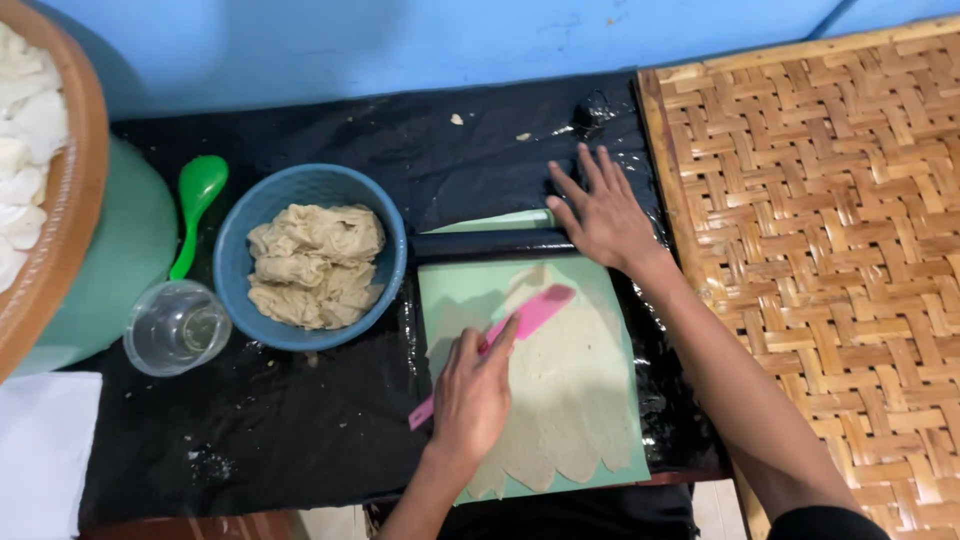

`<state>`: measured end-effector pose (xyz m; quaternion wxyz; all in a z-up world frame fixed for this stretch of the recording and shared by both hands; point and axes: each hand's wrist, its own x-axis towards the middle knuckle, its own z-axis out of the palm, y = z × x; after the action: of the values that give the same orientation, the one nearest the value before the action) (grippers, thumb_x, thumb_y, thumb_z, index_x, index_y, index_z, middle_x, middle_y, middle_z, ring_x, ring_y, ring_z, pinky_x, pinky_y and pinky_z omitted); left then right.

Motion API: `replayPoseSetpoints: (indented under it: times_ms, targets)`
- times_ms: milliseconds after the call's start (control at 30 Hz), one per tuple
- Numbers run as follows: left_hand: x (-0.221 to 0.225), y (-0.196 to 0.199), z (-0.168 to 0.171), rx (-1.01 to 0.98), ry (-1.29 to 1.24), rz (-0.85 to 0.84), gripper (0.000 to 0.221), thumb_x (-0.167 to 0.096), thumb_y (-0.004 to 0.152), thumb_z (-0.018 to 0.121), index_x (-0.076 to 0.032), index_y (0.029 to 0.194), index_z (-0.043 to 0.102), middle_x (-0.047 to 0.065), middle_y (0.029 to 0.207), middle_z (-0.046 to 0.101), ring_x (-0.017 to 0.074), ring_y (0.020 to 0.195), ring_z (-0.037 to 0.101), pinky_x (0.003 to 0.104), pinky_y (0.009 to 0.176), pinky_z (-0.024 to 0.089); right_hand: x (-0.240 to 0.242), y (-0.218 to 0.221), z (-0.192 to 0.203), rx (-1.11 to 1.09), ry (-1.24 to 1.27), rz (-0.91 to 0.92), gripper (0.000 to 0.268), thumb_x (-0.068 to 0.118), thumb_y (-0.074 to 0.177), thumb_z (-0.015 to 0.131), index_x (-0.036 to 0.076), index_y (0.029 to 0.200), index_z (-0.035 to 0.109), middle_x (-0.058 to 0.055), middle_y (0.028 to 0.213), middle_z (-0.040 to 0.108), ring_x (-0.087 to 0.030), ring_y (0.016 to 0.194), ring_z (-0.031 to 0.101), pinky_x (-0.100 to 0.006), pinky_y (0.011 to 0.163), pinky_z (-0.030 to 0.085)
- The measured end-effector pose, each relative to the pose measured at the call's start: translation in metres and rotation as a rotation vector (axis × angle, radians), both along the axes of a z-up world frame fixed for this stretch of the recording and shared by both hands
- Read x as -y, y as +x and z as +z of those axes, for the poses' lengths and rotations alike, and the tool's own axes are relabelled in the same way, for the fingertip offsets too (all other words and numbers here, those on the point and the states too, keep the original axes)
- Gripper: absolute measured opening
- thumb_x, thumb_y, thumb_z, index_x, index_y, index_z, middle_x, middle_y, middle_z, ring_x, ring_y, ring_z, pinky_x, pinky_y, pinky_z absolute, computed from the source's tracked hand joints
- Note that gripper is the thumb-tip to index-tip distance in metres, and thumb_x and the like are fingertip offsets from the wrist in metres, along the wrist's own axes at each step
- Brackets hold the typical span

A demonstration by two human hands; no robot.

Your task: Rolling out and spreading dough on a flat surface using a rolling pin and spatula to prepare crackers.

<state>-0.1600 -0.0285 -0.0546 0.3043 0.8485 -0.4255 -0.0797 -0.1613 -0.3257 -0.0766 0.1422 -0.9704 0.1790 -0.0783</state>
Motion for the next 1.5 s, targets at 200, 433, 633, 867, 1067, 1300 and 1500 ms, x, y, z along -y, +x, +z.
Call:
replayPoseSetpoints:
  times_ms: [200, 433, 633, 867, 1067, 1300, 1500]
  targets:
    - [0.030, 0.001, -0.009, 0.080, 0.231, -0.086, 0.075, 0.004, 0.082, 0.059, -0.022, 0.152, 0.051, 0.018, 0.103, 0.052, 0.0362, 0.097, 0.057, 0.049, 0.077, 0.054, -0.005, -0.002, 0.006, -0.049, 0.034, -0.008, 0.065, 0.056, 0.105, 0.031, 0.018, 0.156, 0.045, -0.029, 0.164, 0.025, -0.045, 0.153, 0.016, -0.052, 0.123, 0.015]
    - [0.035, -0.001, -0.010, 0.112, 0.436, -0.156, 0.072, -0.001, 0.084, 0.055, -0.018, 0.154, 0.046, 0.020, 0.105, 0.052, 0.0378, 0.098, 0.055, 0.046, 0.076, 0.056, -0.006, -0.004, 0.004, -0.039, 0.046, -0.016, 0.064, 0.056, 0.106, 0.032, 0.016, 0.152, 0.051, -0.029, 0.162, 0.028, -0.045, 0.153, 0.019, -0.052, 0.123, 0.016]
    - [0.034, 0.006, 0.006, 0.327, 0.607, -0.192, 0.062, -0.010, 0.088, 0.054, -0.015, 0.150, 0.051, 0.016, 0.100, 0.056, 0.0331, 0.095, 0.056, 0.041, 0.078, 0.053, -0.007, -0.005, 0.004, -0.025, 0.050, -0.025, 0.063, 0.054, 0.106, 0.034, 0.014, 0.149, 0.055, -0.030, 0.161, 0.031, -0.045, 0.152, 0.021, -0.053, 0.123, 0.018]
    - [0.024, 0.007, 0.048, 0.290, 0.535, -0.157, 0.063, -0.006, 0.086, 0.055, -0.020, 0.147, 0.055, 0.015, 0.101, 0.055, 0.0330, 0.096, 0.056, 0.042, 0.076, 0.053, -0.007, -0.007, 0.004, 0.095, 0.027, -0.030, 0.049, 0.044, 0.106, 0.046, 0.012, 0.139, 0.062, -0.027, 0.148, 0.047, -0.043, 0.138, 0.041, -0.052, 0.114, 0.034]
    - [0.011, -0.005, 0.038, 0.233, 0.242, -0.100, 0.067, -0.003, 0.081, 0.061, -0.017, 0.146, 0.058, 0.014, 0.101, 0.056, 0.0313, 0.096, 0.058, 0.044, 0.080, 0.053, -0.019, -0.010, 0.019, 0.073, 0.044, -0.064, 0.033, 0.036, 0.105, 0.052, 0.007, 0.112, 0.068, -0.018, 0.114, 0.062, -0.038, 0.111, 0.060, -0.053, 0.088, 0.051]
    - [-0.039, 0.057, 0.063, 0.472, -0.032, 0.339, 0.061, -0.002, 0.084, 0.063, -0.012, 0.144, 0.061, 0.019, 0.107, 0.059, 0.0365, 0.102, 0.059, 0.047, 0.088, 0.052, -0.030, -0.017, 0.010, 0.156, -0.001, -0.099, 0.032, 0.035, 0.106, 0.054, 0.006, 0.099, 0.067, -0.015, 0.099, 0.067, -0.038, 0.099, 0.065, -0.052, 0.077, 0.054]
    - [-0.058, 0.107, 0.051, 0.514, 0.230, 0.483, 0.048, -0.007, 0.090, 0.068, -0.009, 0.137, 0.069, 0.017, 0.107, 0.058, 0.0367, 0.105, 0.056, 0.048, 0.089, 0.050, -0.048, -0.031, 0.010, 0.213, -0.002, -0.146, 0.034, 0.035, 0.103, 0.059, 0.003, 0.101, 0.069, -0.019, 0.110, 0.064, -0.039, 0.103, 0.063, -0.050, 0.080, 0.055]
